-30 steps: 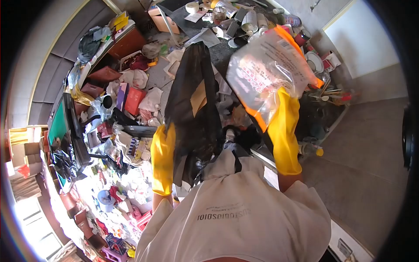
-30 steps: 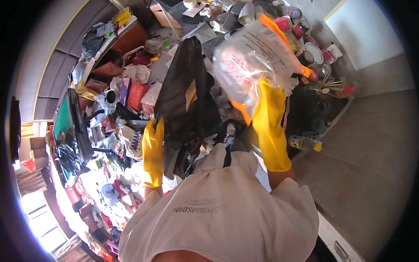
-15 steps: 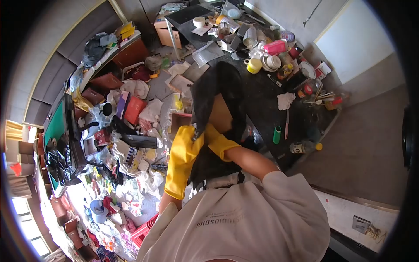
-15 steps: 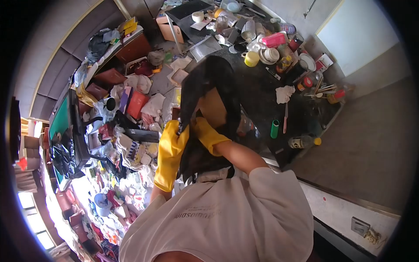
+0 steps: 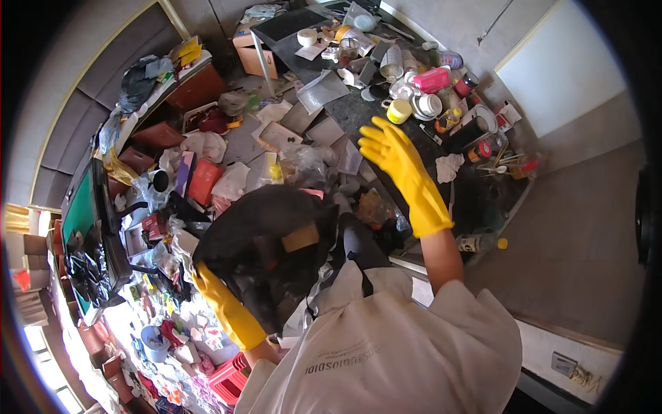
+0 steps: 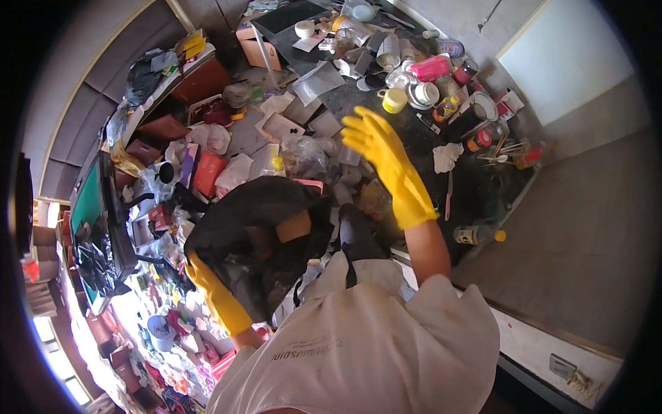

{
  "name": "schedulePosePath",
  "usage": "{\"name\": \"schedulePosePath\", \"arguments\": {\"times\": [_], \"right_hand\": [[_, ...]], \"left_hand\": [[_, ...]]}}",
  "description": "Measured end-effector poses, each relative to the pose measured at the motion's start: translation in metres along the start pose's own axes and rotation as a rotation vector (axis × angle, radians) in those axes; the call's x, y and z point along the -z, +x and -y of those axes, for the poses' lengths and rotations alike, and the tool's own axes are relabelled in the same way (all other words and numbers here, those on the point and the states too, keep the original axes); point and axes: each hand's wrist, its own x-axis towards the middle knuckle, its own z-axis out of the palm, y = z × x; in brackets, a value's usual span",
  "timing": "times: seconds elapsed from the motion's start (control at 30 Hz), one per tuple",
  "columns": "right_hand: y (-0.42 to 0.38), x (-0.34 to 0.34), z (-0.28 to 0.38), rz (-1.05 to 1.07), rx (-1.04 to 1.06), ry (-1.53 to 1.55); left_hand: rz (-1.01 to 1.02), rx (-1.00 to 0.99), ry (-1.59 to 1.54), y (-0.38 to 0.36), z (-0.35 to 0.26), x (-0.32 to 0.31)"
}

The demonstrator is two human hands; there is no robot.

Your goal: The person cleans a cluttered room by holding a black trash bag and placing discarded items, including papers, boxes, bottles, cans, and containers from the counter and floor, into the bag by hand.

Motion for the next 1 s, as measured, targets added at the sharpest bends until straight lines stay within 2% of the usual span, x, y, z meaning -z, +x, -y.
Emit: {"name": "schedulePosePath", "arguments": {"times": [0.03,0.1,0.13,0.23,0.27,0.37,0.43,0.5,0.57,0.63,0.67,0.7,0.77,0.8,0.83,0.9,0.97,1.0], "right_hand": [[0.027,0.019,-0.001,-0.102,0.079,-0.109],[0.104,0.067,-0.011,-0.283,0.098,-0.045],[0.146,0.101,-0.019,-0.233,0.123,0.011],[0.237,0.118,-0.020,-0.368,0.227,-0.278],[0.272,0.134,-0.020,-0.317,0.195,-0.292],[0.379,0.149,-0.016,-0.604,0.220,-0.930],[0.440,0.170,-0.038,-0.768,0.286,-0.849],[0.466,0.187,-0.039,-0.698,0.227,-1.014],[0.477,0.179,-0.017,-0.683,0.072,-1.091],[0.477,0.168,-0.008,-0.758,0.013,-1.287],[0.483,0.173,-0.010,-0.778,0.097,-1.204],[0.507,0.208,-0.035,-0.788,0.236,-1.228],[0.481,0.190,-0.006,-0.661,0.124,-0.721],[0.475,0.197,-0.004,-0.562,0.112,-0.561],[0.462,0.184,0.000,-0.458,0.176,-0.228],[0.416,0.160,0.028,-0.235,0.035,0.174],[0.385,0.151,0.046,0.038,-0.065,0.416],[0.366,0.136,0.055,0.063,-0.096,0.408]], "left_hand": [[-0.018,-0.012,0.018,0.001,0.001,-0.003],[-0.059,-0.050,0.057,0.002,0.008,-0.010],[-0.073,-0.067,0.075,0.003,0.011,-0.017],[-0.103,-0.103,0.136,0.004,0.010,-0.048],[-0.118,-0.118,0.160,0.006,0.007,-0.064],[-0.152,-0.132,0.243,0.012,-0.002,-0.112],[-0.166,-0.125,0.295,0.012,-0.011,-0.139],[-0.171,-0.110,0.332,0.015,-0.022,-0.164],[-0.170,-0.103,0.353,0.019,-0.032,-0.182],[-0.169,-0.096,0.371,0.022,-0.042,-0.191],[-0.166,-0.094,0.380,0.024,-0.047,-0.192],[-0.164,-0.096,0.391,0.024,-0.052,-0.193],[-0.143,-0.096,0.384,0.028,-0.060,-0.199],[-0.133,-0.095,0.374,0.030,-0.063,-0.201],[-0.122,-0.094,0.366,0.033,-0.066,-0.204],[-0.096,-0.092,0.326,0.039,-0.073,-0.207],[-0.063,-0.087,0.272,0.046,-0.080,-0.213],[-0.033,-0.079,0.246,0.049,-0.085,-0.217]]}}
